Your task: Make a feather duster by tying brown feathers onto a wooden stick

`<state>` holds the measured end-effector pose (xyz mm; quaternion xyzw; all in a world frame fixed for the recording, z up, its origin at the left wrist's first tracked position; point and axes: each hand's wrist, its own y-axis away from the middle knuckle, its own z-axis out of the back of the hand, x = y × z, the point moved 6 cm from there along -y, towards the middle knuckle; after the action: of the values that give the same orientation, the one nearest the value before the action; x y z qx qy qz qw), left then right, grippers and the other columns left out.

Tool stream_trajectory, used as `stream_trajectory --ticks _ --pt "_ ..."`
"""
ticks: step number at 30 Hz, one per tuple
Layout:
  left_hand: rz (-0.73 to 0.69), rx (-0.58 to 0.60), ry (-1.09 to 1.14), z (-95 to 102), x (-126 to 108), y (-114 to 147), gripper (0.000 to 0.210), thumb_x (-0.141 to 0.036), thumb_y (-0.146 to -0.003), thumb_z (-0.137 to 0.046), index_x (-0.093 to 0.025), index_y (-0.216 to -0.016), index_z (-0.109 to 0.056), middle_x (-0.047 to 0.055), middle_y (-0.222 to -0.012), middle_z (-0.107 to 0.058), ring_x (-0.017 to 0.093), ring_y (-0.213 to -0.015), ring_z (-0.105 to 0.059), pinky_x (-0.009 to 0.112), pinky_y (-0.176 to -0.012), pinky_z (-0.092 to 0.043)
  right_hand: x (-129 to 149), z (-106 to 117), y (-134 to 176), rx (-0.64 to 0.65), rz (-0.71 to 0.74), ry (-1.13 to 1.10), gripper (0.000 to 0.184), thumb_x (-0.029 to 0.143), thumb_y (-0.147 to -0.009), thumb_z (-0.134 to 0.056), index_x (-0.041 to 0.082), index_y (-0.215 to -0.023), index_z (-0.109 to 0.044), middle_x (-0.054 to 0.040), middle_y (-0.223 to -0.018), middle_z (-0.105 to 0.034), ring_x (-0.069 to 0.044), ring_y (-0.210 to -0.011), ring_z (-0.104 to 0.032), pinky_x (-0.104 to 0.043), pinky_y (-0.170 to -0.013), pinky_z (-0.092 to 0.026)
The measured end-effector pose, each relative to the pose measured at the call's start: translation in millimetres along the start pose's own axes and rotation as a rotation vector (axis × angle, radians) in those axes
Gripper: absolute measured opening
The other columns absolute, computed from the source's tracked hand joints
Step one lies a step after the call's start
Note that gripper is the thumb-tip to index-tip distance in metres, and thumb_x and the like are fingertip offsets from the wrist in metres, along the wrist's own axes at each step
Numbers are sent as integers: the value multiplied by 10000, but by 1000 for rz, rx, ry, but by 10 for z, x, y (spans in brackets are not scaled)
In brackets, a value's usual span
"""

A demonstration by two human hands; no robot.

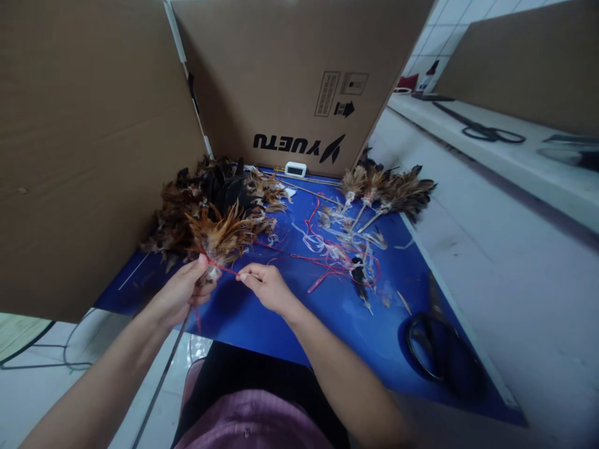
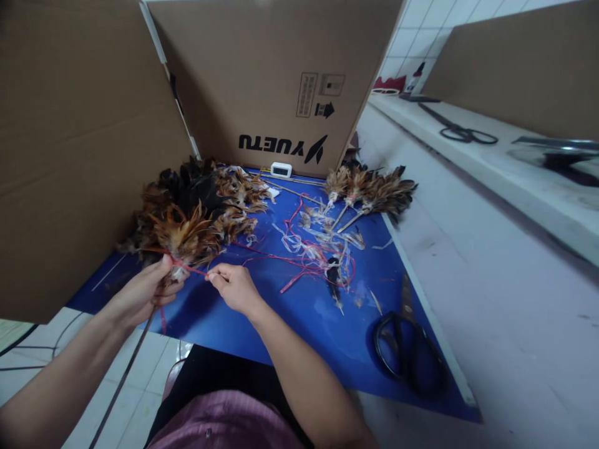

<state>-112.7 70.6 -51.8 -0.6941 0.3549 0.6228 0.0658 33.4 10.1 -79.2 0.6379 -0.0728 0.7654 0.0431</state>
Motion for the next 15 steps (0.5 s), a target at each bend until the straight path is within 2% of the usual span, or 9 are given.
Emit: stream_trajectory --ticks 4,7,9,15 --pt "-17 -22 -26 38 1 3 466 -563 -738 -640 -166 -649 -413 -92 -502 -252 16 -384 -167 124 -332 -125 4 -20 11 31 -10 35 209 287 -838 -512 165 -844 -682 59 -534 -459 -68 -478 -351 -204 -499 -271" --pt "-22 -1 -76 47 14 -3 464 -585 -754 -609 -148 -683 -466 -72 -524 -321 10 -387 -168 131 -336 -126 19 -24 10 43 -2 49 209 283 -842 -511 164 -842 -683 58 -543 -461 -66 -485 -353 -206 -507 -273" --pt "-27 4 -90 58 20 -8 473 -585 -758 -603 -150 -667 -442 -56 -552 -367 6 -390 -179 133 -338 -130 29 -28 9 47 0 40 203 274 -840 -515 160 -829 -682 56 -553 -469 -63 -488 -346 -206 -509 -269" --pt "-26 -52 -92 150 44 -40 521 -597 -724 -631 -179 -631 -336 -85 -533 -287 8 -394 -158 133 -343 -132 24 -145 47 173 -64 -157 181 280 -832 -548 155 -843 -678 68 -522 -415 -58 -472 -286 -211 -480 -211"
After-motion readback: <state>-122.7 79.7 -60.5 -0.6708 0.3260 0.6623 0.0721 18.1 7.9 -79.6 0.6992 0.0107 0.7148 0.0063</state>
